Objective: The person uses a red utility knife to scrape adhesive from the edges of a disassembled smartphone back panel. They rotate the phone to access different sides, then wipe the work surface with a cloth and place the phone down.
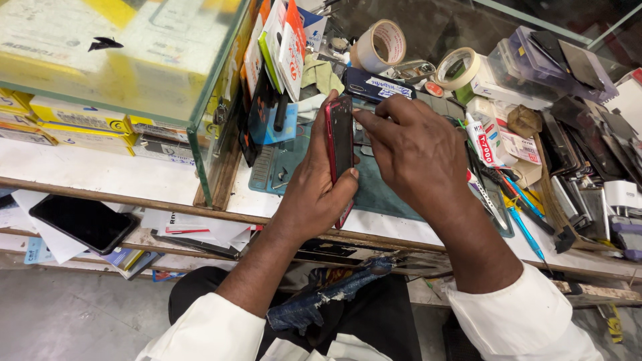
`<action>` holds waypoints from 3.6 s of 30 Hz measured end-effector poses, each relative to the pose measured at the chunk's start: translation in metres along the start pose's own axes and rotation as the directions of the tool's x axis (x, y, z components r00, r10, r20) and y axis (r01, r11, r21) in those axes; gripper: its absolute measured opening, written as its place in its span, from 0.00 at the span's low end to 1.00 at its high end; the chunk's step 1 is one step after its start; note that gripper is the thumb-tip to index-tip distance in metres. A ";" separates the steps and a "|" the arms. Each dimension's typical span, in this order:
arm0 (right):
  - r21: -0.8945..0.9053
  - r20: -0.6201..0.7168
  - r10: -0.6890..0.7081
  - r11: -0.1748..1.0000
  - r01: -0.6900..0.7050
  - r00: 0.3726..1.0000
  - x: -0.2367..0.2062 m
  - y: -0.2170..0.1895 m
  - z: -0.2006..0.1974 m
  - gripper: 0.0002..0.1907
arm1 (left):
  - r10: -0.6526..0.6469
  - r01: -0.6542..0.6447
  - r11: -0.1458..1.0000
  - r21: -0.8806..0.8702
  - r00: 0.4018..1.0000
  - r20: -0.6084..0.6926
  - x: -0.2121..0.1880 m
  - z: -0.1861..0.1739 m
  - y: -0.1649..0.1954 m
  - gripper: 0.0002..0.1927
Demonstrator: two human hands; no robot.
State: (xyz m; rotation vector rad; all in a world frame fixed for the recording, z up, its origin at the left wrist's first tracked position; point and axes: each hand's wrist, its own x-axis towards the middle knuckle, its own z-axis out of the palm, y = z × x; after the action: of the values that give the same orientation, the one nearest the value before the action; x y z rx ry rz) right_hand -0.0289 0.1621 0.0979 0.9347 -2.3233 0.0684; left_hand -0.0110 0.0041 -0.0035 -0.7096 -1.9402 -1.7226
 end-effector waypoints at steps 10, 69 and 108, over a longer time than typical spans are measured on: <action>0.001 0.036 -0.015 1.000 0.015 0.999 -0.013 -0.005 0.001 0.14 | -0.026 0.026 1.000 -0.018 1.000 -0.014 0.001 0.000 0.001 0.50; 0.215 0.161 0.235 0.940 -0.266 0.959 -0.084 -0.006 0.019 0.10 | -0.010 0.010 1.000 -0.009 1.000 -0.002 0.007 0.004 -0.006 0.49; 0.354 0.231 0.280 0.868 -0.349 0.932 -0.085 -0.006 0.015 0.10 | -0.075 0.047 0.917 -0.395 0.996 -0.053 0.011 0.018 -0.023 0.48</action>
State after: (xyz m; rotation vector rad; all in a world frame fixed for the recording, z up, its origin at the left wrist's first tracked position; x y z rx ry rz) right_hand 0.0142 0.2053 0.0365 0.7510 -2.6642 0.6332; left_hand -0.0338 0.0206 -0.0162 -0.7200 -1.5978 -2.1792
